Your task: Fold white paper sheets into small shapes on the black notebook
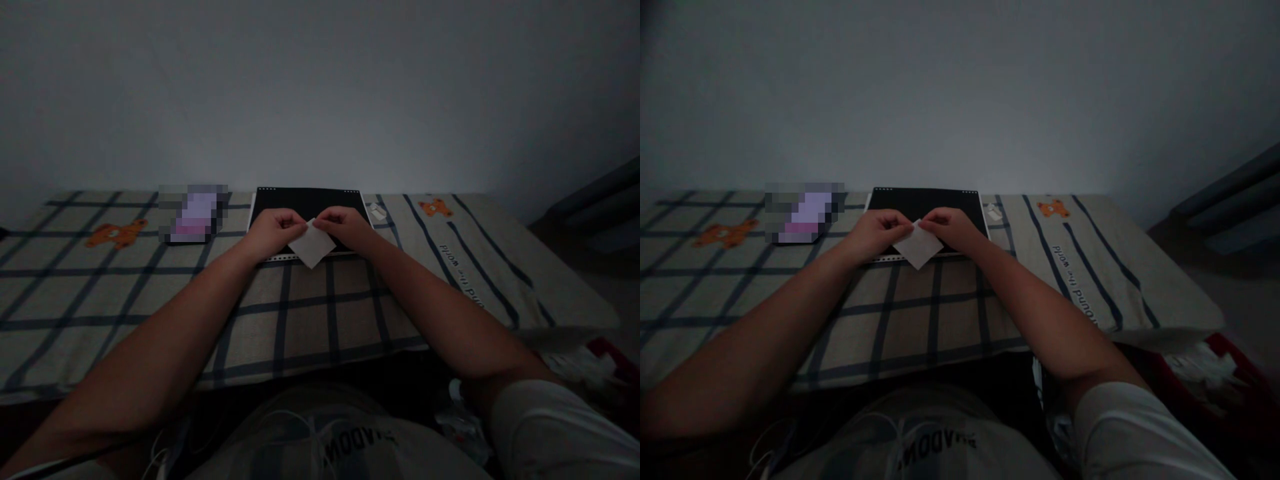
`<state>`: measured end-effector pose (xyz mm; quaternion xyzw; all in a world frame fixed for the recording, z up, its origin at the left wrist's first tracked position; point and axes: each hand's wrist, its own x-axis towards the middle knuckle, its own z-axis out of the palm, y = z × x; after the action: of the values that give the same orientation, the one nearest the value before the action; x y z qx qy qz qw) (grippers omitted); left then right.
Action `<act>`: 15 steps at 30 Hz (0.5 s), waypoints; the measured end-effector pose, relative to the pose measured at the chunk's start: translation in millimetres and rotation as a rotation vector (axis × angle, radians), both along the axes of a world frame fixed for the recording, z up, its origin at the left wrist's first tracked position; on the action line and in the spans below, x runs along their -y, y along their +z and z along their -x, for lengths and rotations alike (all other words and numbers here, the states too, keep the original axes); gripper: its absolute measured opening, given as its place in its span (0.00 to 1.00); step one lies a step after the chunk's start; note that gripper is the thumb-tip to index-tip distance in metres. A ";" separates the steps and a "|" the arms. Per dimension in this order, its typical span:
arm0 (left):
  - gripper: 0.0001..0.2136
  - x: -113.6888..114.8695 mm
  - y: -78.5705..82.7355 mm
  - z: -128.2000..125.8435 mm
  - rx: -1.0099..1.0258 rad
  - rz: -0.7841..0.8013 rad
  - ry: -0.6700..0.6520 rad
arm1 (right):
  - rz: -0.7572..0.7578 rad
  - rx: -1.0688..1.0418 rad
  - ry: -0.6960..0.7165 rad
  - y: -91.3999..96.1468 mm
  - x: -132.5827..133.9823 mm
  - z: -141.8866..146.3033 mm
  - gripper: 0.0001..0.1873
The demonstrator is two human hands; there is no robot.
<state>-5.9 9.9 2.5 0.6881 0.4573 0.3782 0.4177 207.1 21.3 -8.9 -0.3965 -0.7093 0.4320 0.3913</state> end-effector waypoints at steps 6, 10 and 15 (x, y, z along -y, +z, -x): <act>0.13 -2.5 -4.0 0.2 0.024 0.049 -0.046 | 0.005 -0.048 0.013 0.0 2.1 0.5 0.13; 0.11 -2.5 -3.1 -0.2 0.089 0.120 -0.005 | -0.037 -0.036 -0.059 -2.2 -0.5 -1.5 0.12; 0.08 -5.6 -1.1 2.3 0.167 0.206 0.115 | -0.238 0.062 -0.077 -0.3 -2.8 -11.0 0.18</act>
<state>-8.2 15.5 1.4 0.5802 0.4960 0.4086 0.5004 218.1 24.1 -9.1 -0.3877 -0.7514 0.3170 0.4296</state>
